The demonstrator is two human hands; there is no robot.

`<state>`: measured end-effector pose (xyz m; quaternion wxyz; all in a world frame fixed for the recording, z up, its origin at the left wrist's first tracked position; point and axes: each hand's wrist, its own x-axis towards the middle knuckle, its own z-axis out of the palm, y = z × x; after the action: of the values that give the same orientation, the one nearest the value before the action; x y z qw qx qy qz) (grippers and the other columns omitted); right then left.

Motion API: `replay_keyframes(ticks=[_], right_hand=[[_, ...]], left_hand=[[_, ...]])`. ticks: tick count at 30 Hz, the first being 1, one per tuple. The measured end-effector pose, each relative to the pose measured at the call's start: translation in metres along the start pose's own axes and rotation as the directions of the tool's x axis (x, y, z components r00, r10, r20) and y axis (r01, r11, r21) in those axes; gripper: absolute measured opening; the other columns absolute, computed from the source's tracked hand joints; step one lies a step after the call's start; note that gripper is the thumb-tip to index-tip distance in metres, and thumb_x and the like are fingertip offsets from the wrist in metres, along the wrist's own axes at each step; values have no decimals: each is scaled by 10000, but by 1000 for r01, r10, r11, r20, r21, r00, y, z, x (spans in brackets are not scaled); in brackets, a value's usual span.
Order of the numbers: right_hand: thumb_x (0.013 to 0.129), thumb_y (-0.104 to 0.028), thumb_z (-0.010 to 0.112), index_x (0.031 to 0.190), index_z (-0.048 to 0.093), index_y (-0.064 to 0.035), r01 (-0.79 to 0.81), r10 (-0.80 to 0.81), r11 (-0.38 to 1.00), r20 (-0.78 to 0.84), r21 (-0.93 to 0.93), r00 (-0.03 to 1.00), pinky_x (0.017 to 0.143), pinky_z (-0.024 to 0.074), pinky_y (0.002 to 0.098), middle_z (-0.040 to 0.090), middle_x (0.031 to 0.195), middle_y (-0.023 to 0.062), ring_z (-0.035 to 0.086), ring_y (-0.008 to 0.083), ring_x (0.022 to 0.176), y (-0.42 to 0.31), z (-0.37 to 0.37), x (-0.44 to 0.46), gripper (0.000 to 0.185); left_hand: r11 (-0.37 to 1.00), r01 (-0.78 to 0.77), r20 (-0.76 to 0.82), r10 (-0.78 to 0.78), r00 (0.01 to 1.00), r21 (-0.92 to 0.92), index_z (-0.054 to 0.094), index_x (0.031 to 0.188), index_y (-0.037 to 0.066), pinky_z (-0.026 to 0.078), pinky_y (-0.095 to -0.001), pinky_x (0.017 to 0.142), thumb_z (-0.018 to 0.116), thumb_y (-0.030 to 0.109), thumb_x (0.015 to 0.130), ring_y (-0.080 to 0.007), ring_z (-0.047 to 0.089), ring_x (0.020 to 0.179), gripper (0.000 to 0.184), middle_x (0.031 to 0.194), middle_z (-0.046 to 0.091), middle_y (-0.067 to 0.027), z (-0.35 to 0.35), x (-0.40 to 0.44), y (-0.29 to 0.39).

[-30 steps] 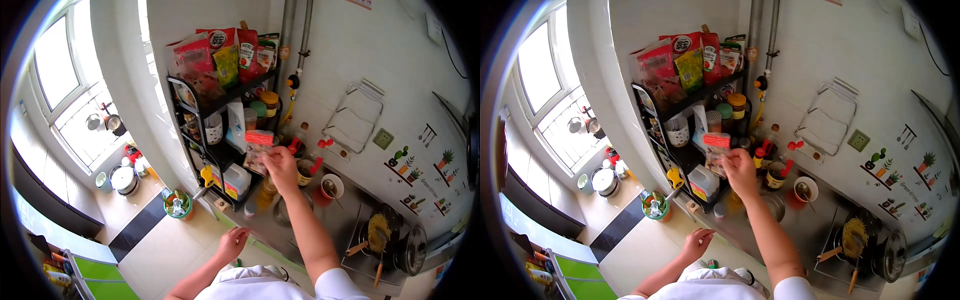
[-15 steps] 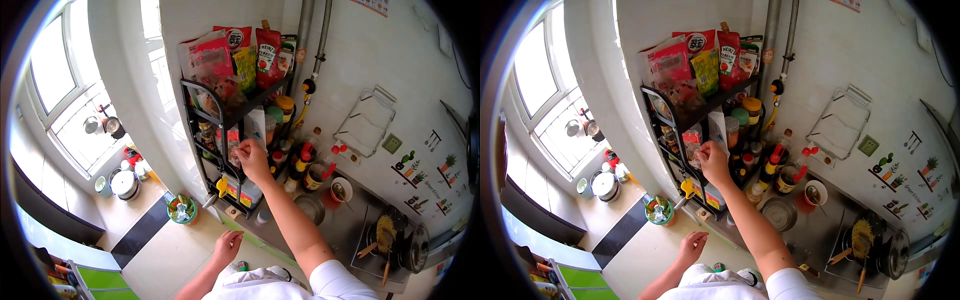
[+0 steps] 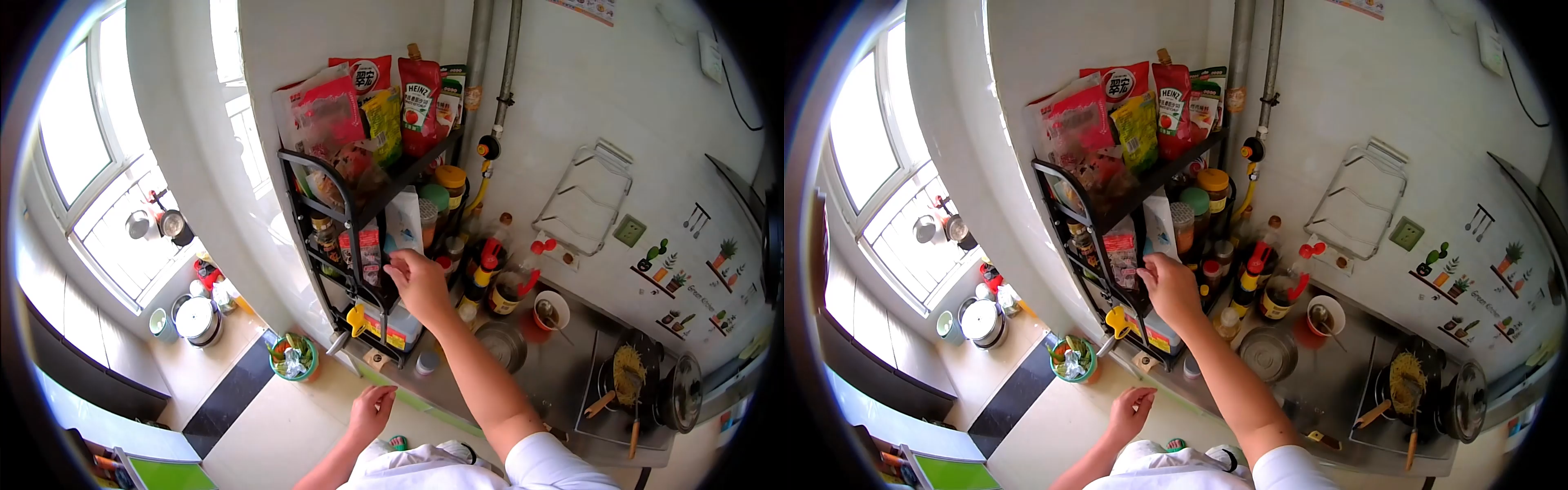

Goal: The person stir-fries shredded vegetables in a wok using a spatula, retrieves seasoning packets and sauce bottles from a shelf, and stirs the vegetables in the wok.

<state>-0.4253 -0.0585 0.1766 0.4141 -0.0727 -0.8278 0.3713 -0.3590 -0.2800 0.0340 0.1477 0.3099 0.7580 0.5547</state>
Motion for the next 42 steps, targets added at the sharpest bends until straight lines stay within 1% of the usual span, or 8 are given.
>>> replay_keyframes(ticks=[5,9,14,19,27,33,35,42], right_hand=[[827,-62,702,983,661,-19,8,-30,996,-270,-84,962,620,499,350,625,828,126,623,274,679,11,-26,-1,166],[799,-115,744,1113,622,-23,-9,-31,990,-283,-139,959,690,498,356,598,959,132,603,264,727,25,-27,6,349],[833,-143,696,816,688,-19,-32,4,992,-214,-126,977,602,451,359,580,657,120,589,283,665,47,-13,13,125],[845,-116,678,800,658,25,-85,107,993,-322,79,941,543,404,342,565,662,162,540,280,562,30,-21,12,149],[873,-111,683,900,680,27,-153,183,982,-361,109,914,571,411,270,583,676,94,514,115,605,14,-111,-54,140],[871,-2,669,1013,721,-9,-200,213,976,-582,87,785,637,436,234,656,852,54,560,87,729,25,-223,-149,151],[892,-16,669,1053,704,11,-183,267,964,-674,195,689,637,409,188,635,853,-19,517,27,727,25,-265,-186,167],[894,-14,661,1130,695,-16,-364,237,927,-893,90,383,699,446,195,676,914,0,552,31,773,27,-398,-308,239]], left_hand=[[999,-37,-6,37,999,-26,694,1009,10,530,-293,646,621,78,903,-222,651,708,145,855,649,-137,-5,-2,0],[999,-18,-1,18,1000,-43,693,1007,6,530,-289,638,620,64,903,-217,653,709,140,852,650,-135,-4,-6,-7],[1000,1,14,-1,1000,-11,694,1014,7,528,-285,631,623,65,902,-210,647,688,146,834,645,-125,-4,-13,-3],[1000,-22,19,22,1000,-20,696,1016,8,526,-285,627,621,71,904,-207,643,680,149,822,642,-126,-3,-14,-1],[996,-82,130,85,988,-33,700,1016,24,526,-286,622,619,97,911,-194,649,688,151,828,654,-125,27,0,12],[981,-181,373,191,908,-64,704,1014,32,527,-294,630,631,95,901,-193,651,700,148,841,667,-125,92,9,47],[972,-206,457,235,858,-113,704,1014,34,526,-296,640,635,86,897,-196,649,705,145,854,671,-133,119,7,53],[934,-295,644,352,679,-200,702,996,22,520,-292,632,621,29,880,-208,640,695,141,838,657,-138,200,-23,94]])
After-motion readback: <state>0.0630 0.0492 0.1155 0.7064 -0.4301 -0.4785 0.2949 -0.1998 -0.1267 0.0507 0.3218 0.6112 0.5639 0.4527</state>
